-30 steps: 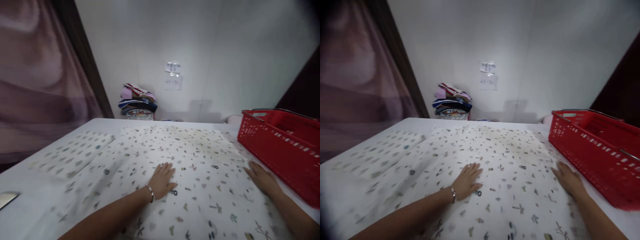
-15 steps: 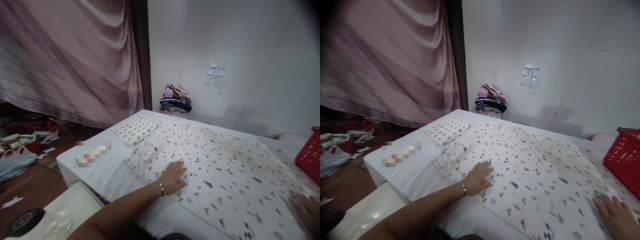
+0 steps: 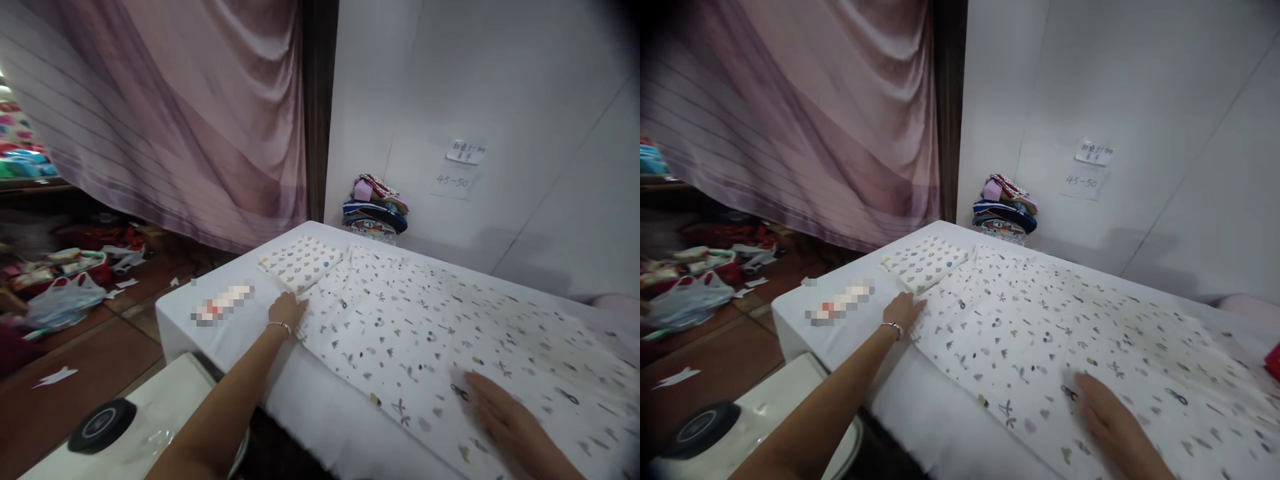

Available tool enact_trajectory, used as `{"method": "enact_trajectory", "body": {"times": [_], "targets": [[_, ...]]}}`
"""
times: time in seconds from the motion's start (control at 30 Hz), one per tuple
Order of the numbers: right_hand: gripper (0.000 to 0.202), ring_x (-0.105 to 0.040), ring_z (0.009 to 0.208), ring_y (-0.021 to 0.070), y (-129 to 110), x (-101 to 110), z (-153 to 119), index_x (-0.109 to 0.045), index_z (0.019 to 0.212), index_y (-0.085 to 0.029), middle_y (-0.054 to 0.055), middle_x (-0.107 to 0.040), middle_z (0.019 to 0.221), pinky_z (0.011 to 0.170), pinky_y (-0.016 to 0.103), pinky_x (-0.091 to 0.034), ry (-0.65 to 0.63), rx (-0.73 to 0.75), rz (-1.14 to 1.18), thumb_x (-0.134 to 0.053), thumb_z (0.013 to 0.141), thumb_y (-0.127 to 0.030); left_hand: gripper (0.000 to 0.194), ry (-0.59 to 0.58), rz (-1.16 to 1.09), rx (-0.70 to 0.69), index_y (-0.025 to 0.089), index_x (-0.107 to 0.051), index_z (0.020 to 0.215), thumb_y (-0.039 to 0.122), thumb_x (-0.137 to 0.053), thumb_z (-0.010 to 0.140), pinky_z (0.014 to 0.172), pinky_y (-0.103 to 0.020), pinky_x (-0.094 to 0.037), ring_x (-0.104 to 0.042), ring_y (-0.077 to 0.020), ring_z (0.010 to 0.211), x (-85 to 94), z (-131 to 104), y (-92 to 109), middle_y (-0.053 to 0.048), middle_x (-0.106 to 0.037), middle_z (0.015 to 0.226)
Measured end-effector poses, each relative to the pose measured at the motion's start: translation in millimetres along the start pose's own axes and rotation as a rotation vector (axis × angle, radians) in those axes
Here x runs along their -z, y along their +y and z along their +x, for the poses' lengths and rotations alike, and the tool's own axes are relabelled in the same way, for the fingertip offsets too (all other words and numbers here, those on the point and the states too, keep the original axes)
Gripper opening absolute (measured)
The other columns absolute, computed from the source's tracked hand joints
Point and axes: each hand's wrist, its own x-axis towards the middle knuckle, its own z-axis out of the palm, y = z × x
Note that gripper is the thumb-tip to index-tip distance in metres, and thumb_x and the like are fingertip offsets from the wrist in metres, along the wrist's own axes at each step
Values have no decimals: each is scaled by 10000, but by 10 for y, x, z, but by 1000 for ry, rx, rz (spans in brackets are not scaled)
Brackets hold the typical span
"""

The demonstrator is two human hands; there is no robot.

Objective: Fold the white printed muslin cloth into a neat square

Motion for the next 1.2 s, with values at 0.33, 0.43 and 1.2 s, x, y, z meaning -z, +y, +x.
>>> {"method": "enact_trajectory", "body": {"times": [0.33, 0.43, 1.2], "targets": [[316, -574, 1103, 260, -2087, -587, 692, -654, 1139, -327, 21, -633, 1190, 976, 433, -453, -350, 380, 536, -506, 869, -398, 280, -60, -66, -67, 148, -604, 1009, 214, -459, 779, 804, -311, -467, -607, -243, 1016, 23, 124, 228, -144, -644, 1105], [320, -592, 1060, 243, -2372, -718, 953, -671, 1090, -260, 61, -662, 1119, 954, 425, -458, -365, 235, 759, -562, 832, -414, 281, -50, -97, -93, 148, -575, 1032, 228, -444, 797, 767, -318, -472, -623, -241, 966, 110, 47, 326, -140, -657, 1065], [410, -649, 809, 203, -2294, -939, 1232, -567, 1109, -188, 71, -686, 1005, 622, 317, -557, -521, -510, 1153, -623, 704, -216, 494, -42, -238, -49, 143, -585, 1055, 556, -440, 826, 830, -358, -450, -575, -271, 1048, 10, 108, 218, -145, -601, 1157]]}}
